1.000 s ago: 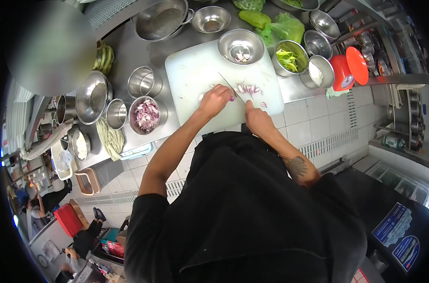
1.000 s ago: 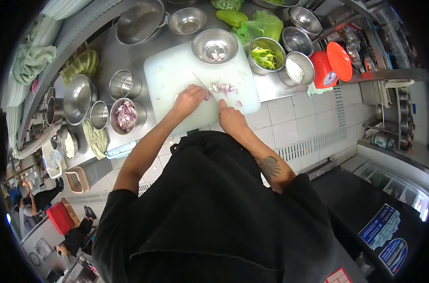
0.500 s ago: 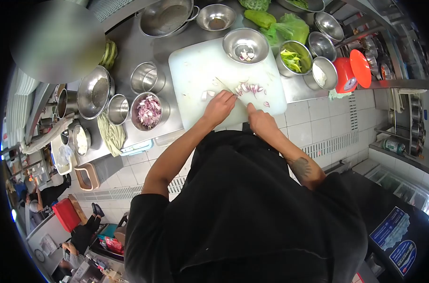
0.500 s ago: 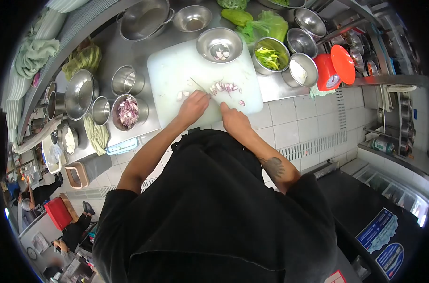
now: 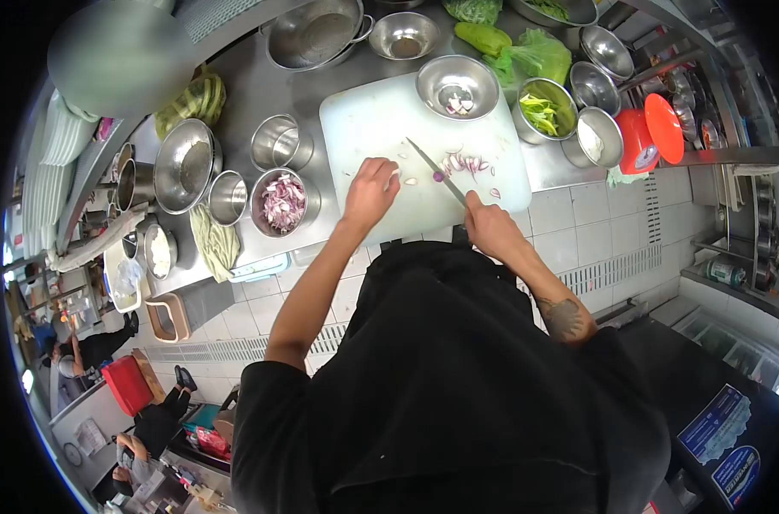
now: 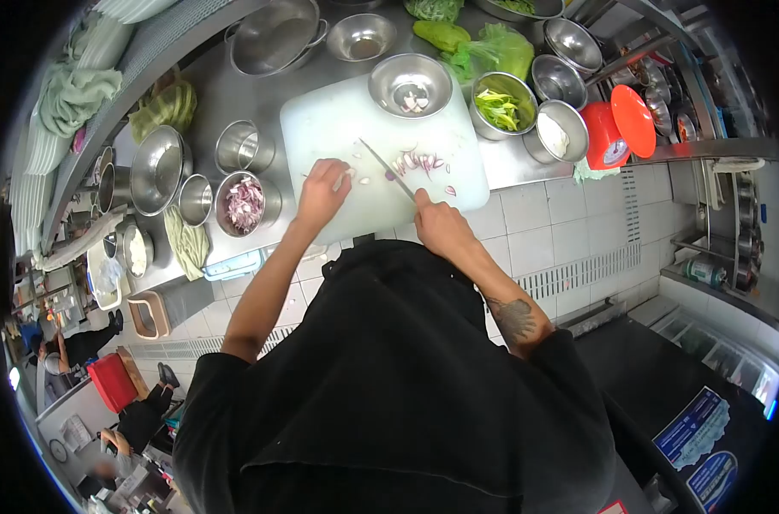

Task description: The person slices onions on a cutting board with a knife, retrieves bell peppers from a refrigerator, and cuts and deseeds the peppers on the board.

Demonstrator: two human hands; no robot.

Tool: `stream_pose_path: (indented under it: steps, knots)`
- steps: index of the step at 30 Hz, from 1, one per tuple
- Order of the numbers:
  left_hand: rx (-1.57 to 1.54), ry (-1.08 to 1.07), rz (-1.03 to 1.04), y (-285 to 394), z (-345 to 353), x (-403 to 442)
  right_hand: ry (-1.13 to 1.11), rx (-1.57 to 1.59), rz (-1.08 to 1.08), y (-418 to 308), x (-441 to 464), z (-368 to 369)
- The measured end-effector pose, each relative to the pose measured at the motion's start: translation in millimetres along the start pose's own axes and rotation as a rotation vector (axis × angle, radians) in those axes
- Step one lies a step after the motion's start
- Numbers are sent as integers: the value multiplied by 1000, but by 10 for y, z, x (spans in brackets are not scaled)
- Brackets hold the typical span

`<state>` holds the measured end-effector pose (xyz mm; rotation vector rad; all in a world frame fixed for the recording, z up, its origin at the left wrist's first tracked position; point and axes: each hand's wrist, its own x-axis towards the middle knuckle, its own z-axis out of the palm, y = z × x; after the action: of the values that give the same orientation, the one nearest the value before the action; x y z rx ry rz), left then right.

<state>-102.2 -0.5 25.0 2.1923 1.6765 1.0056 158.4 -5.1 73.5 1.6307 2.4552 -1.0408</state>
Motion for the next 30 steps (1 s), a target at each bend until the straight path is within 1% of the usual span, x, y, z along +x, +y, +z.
stream_pose_path:
  steps: [1,2,4,5,7,10,14,16,17,19,21,23,24,25,27,28,29,30]
  knots:
    - [17,-63,14,-43,-62,-26,-9,11,-15,-3,-4,-11]
    - [16,-58,11,-106,-45,-71,-10,6,-19,-24,-12,-10]
    - [116,-165,198,-232,-6,-98,-80,-46,-45,-128,8,-4]
    - [123,-157,193,-290,18,-117,-81,-50,-56,-187,-7,-17]
    - [156,-154,257,-270,25,-109,-105,-113,-59,-319,-64,-70]
    - [201,-135,279,-237,44,-96,-83,-108,-61,-242,58,190]
    - [210,-95,243,-280,116,-123,-48,-111,-123,-233,225,334]
    - [224,-137,252,-265,100,-133,-43,-127,-91,-364,102,201]
    - [240,-128,248,-263,97,-96,-38,-130,-109,-345,120,223]
    - [182,-107,234,-247,123,-147,-50,-99,-58,-277,145,378]
    - [191,-125,189,-296,87,-167,-36,-90,-82,-267,270,448]
    - [122,-67,196,-310,58,-207,-30,-83,-85,-209,296,452]
    - [129,45,156,-295,-9,-201,-35,-66,-84,-240,272,360]
    - [127,43,167,-316,-96,-174,-32,-52,-85,-269,271,260]
    - [100,82,-26,-372,-275,-225,-53,-27,-100,-313,188,132]
    - [86,-2,-43,-431,-325,-246,-82,-5,-126,-318,145,109]
    - [81,0,-46,-458,-328,-255,-85,-10,-123,-295,132,154]
    - [94,-96,31,-464,-337,-256,-86,-9,-115,-277,133,223]
